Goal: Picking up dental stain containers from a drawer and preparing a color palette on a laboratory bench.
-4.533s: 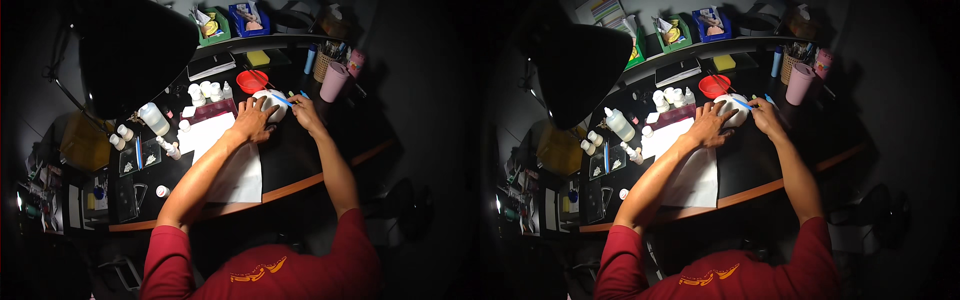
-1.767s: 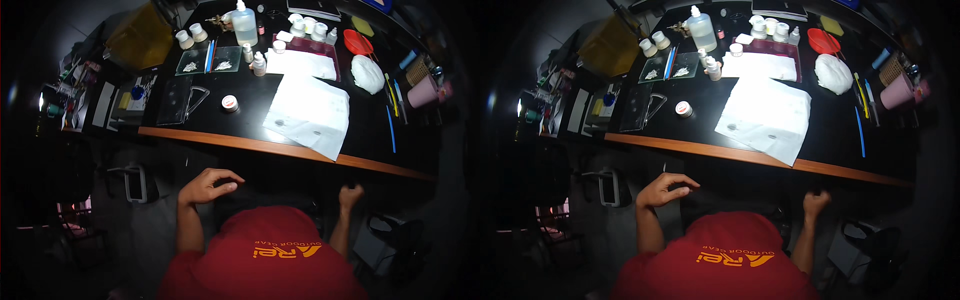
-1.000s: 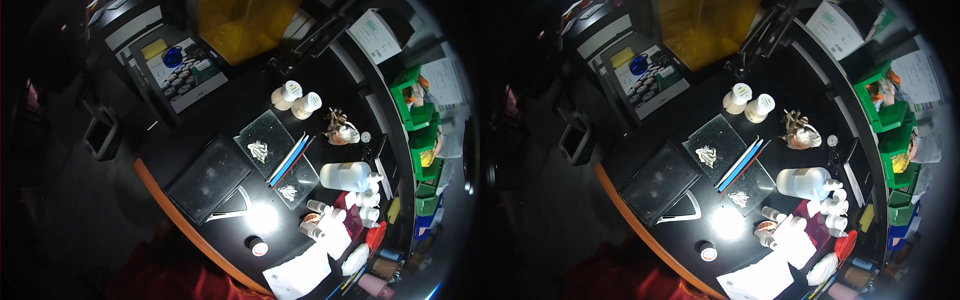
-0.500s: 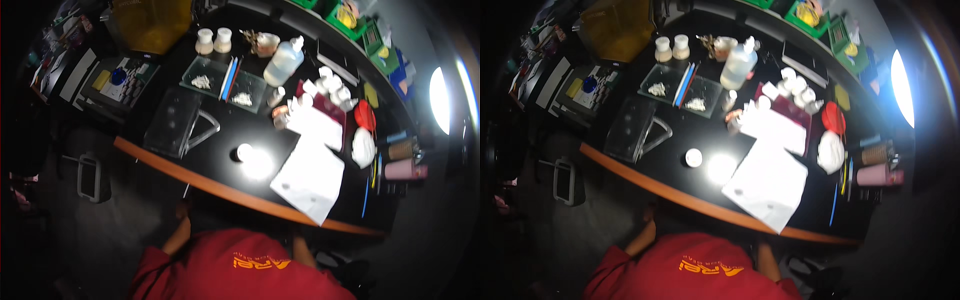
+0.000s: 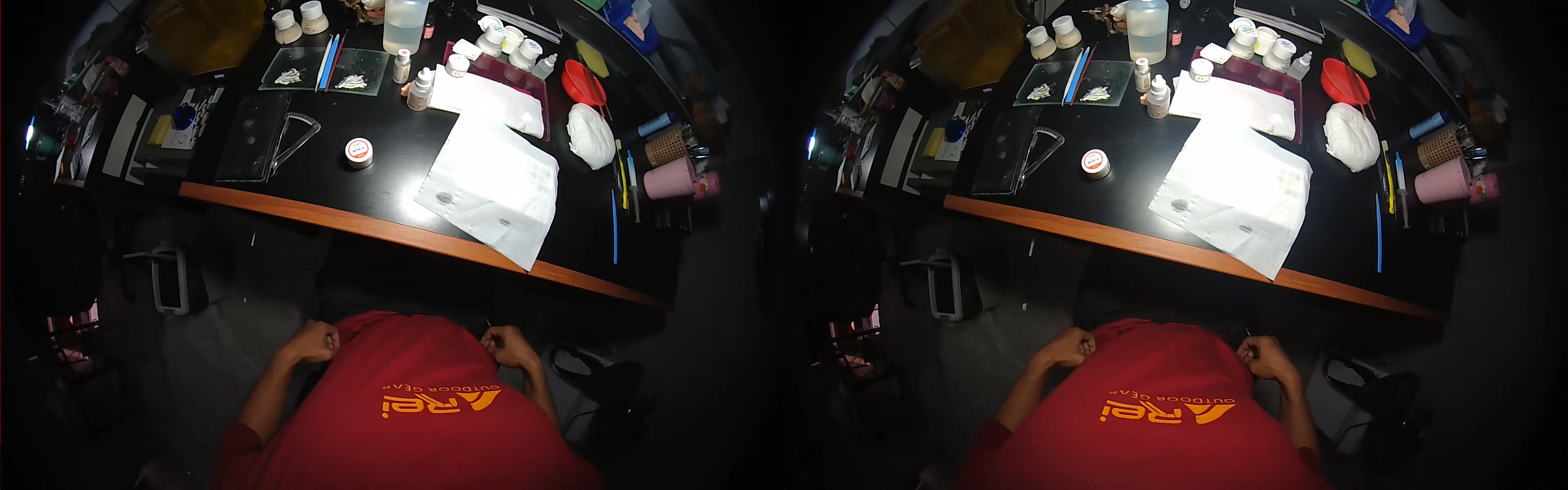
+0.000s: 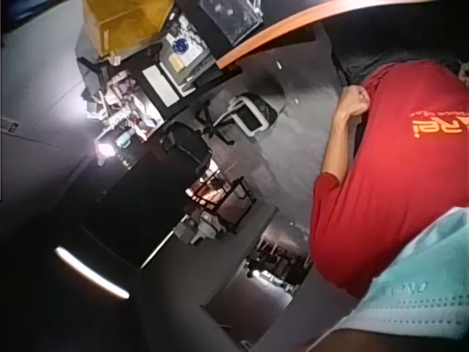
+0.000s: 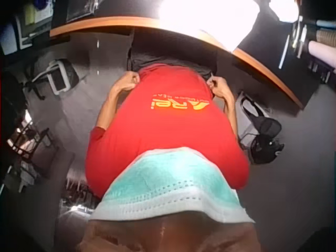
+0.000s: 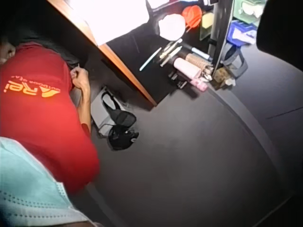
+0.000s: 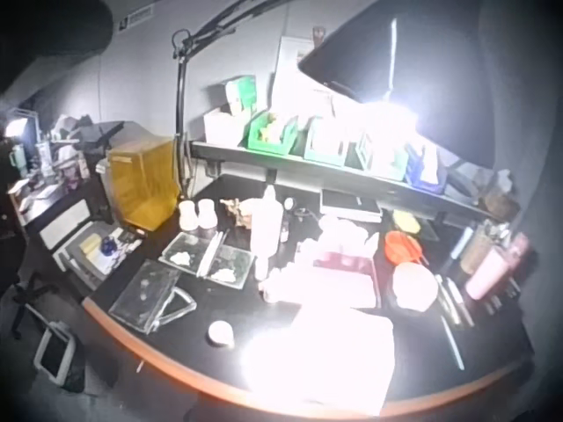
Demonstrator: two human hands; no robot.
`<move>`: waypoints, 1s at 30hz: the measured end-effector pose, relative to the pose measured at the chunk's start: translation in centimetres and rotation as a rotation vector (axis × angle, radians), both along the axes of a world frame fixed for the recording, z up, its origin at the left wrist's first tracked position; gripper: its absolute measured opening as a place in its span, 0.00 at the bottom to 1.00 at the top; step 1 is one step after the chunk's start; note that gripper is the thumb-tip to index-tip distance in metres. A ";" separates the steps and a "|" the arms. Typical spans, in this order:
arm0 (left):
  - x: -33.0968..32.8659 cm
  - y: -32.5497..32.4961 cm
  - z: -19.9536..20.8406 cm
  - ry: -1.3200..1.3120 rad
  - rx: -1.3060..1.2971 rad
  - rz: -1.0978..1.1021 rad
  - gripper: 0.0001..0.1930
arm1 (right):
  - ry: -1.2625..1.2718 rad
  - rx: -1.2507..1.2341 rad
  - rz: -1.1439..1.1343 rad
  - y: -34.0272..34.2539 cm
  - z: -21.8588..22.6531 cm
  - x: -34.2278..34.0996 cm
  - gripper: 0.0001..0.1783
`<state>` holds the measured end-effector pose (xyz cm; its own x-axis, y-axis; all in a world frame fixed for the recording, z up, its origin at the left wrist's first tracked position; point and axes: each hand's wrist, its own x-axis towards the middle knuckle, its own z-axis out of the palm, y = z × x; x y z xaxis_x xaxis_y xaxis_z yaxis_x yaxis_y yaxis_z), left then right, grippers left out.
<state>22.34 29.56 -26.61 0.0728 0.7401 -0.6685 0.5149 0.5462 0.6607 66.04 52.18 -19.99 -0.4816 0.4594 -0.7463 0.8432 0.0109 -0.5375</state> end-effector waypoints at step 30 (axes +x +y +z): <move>1.3 -7.5 -4.2 -0.065 -0.358 0.105 0.19 | -0.028 0.436 0.338 1.7 2.0 -7.1 0.09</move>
<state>23.65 22.10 -30.82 0.0597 0.4665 -0.8825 0.4072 0.7958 0.4482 58.91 53.92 -18.00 -0.6385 0.5521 -0.5362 0.7682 0.4996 -0.4004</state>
